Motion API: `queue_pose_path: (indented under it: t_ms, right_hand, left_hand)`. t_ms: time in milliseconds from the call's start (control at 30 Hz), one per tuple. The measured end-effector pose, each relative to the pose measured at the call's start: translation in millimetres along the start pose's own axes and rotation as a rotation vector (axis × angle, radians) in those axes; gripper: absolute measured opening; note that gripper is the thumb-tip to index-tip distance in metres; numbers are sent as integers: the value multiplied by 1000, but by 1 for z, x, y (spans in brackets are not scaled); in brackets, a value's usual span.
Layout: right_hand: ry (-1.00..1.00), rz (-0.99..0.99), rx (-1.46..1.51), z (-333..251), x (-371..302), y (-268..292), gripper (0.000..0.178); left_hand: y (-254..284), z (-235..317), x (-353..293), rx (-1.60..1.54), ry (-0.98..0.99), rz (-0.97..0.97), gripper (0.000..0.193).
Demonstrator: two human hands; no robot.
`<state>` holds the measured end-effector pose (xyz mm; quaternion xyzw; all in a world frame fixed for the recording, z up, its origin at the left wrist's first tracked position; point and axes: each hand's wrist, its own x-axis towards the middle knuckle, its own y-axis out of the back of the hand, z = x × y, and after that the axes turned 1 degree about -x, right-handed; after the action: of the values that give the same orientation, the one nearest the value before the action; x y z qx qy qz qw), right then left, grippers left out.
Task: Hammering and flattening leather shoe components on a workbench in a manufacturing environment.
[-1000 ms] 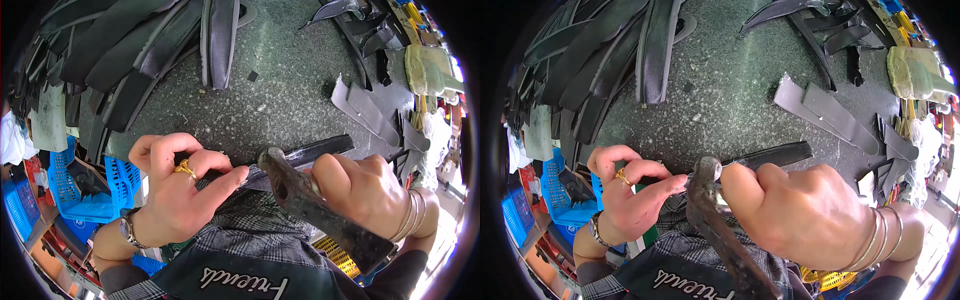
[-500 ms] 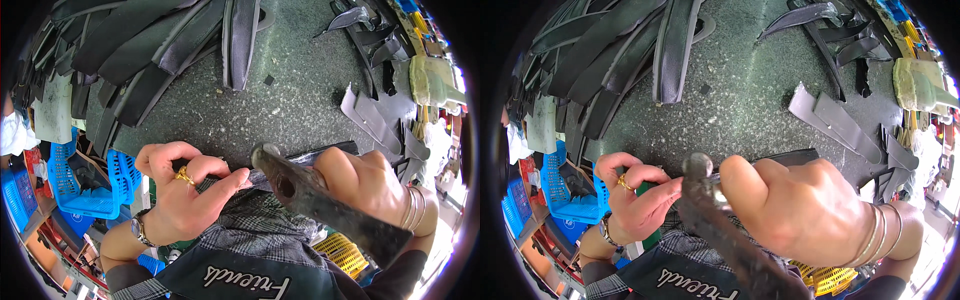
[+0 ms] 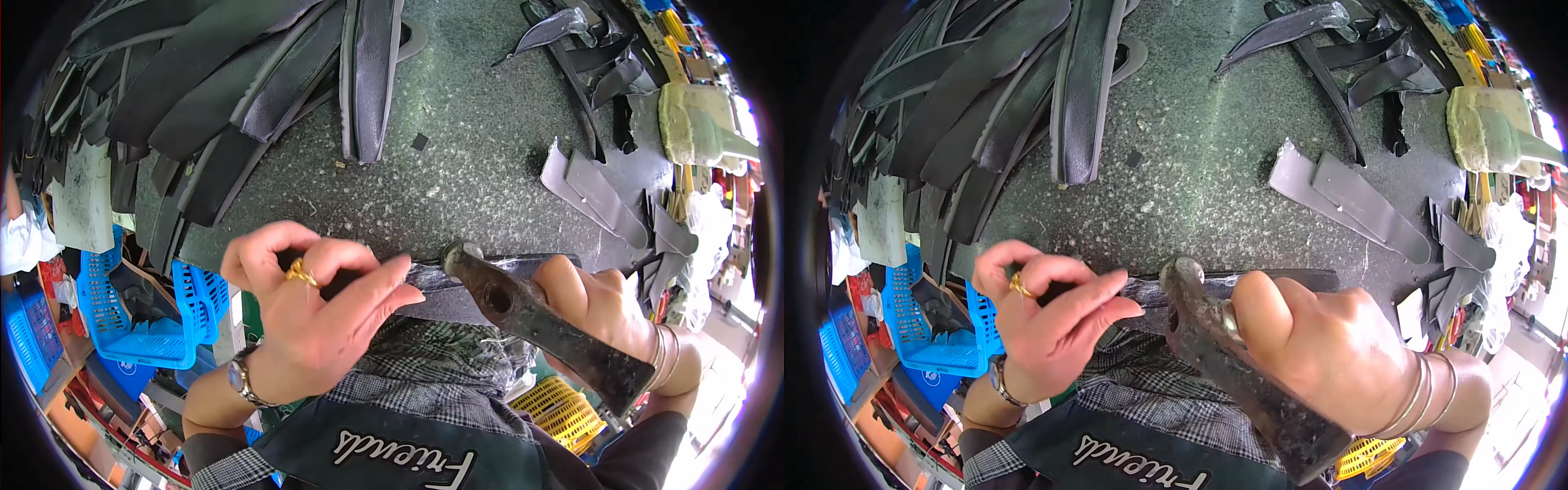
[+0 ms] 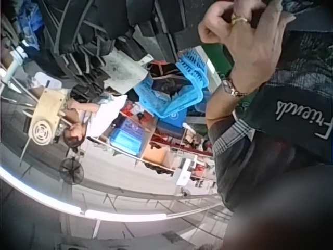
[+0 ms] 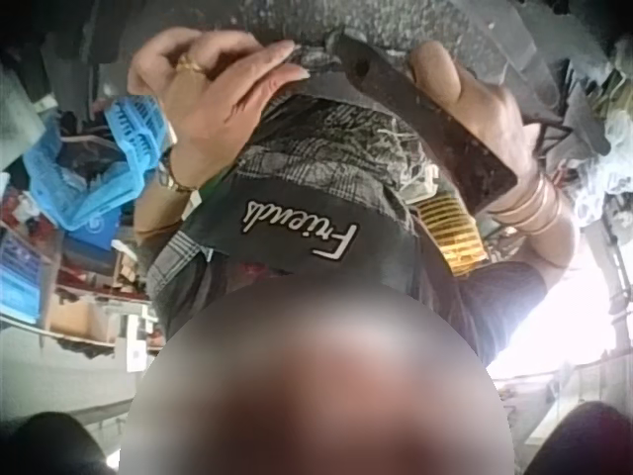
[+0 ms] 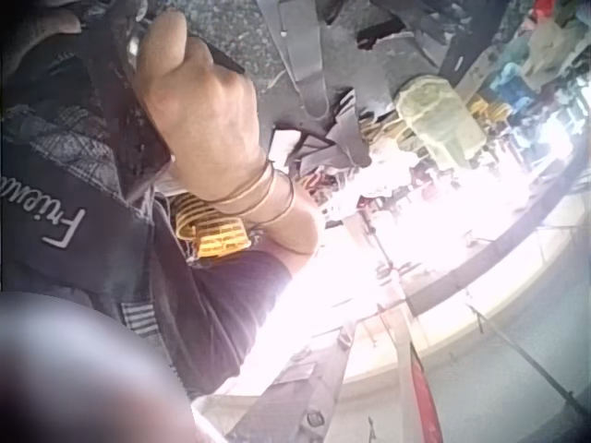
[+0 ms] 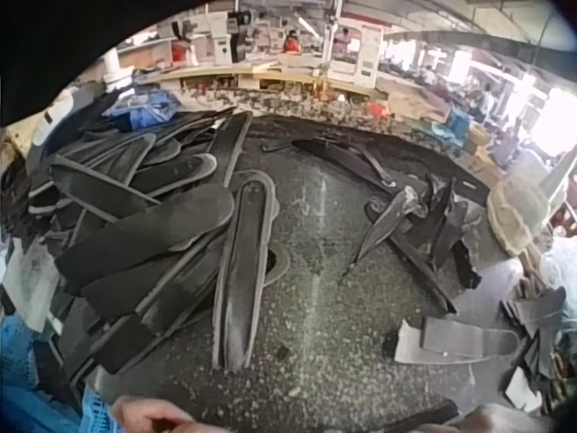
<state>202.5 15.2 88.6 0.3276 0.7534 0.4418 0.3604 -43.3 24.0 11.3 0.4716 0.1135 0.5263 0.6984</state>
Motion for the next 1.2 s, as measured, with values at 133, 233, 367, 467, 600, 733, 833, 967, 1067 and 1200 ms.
queue_pose_path:
  t_ms: [133, 233, 367, 467, 600, 733, 833, 967, 1067, 1200]
  right_hand:
    - [131, -48, 36, -2, 20, 10, 22]
    - [96, 1, -14, -1, 15, 6, 21]
    - [124, -39, -6, 1, 19, 6, 22]
    - [128, -6, 15, -2, 23, 9, 23]
    - [131, 12, -49, -4, 27, 11, 21]
    - [142, -29, -14, -2, 32, 11, 21]
    - [205, -63, 18, 3, 37, 14, 19]
    - [218, -84, -20, -2, 42, 18, 19]
    - [226, -89, -108, -6, 44, 20, 17]
    - [172, -102, -33, 4, 36, 23, 18]
  left_hand:
    - [-5, 5, -8, 27, 71, 60, 36]
    - [-5, 6, -7, 7, 104, 65, 34]
    - [-7, 9, -13, -12, 93, 55, 33]
    - [-7, 11, -16, -5, 89, 51, 33]
    - [-7, 12, -16, 70, 49, 54, 34]
    - [-4, 12, -15, 96, 34, 25, 33]
    - [-3, 14, -15, 111, 37, 7, 33]
    - [-4, 11, -18, 129, 37, 23, 31]
    - [-5, 9, -19, 147, 15, 41, 28]
    - [-7, 13, -11, 47, 113, 63, 21]
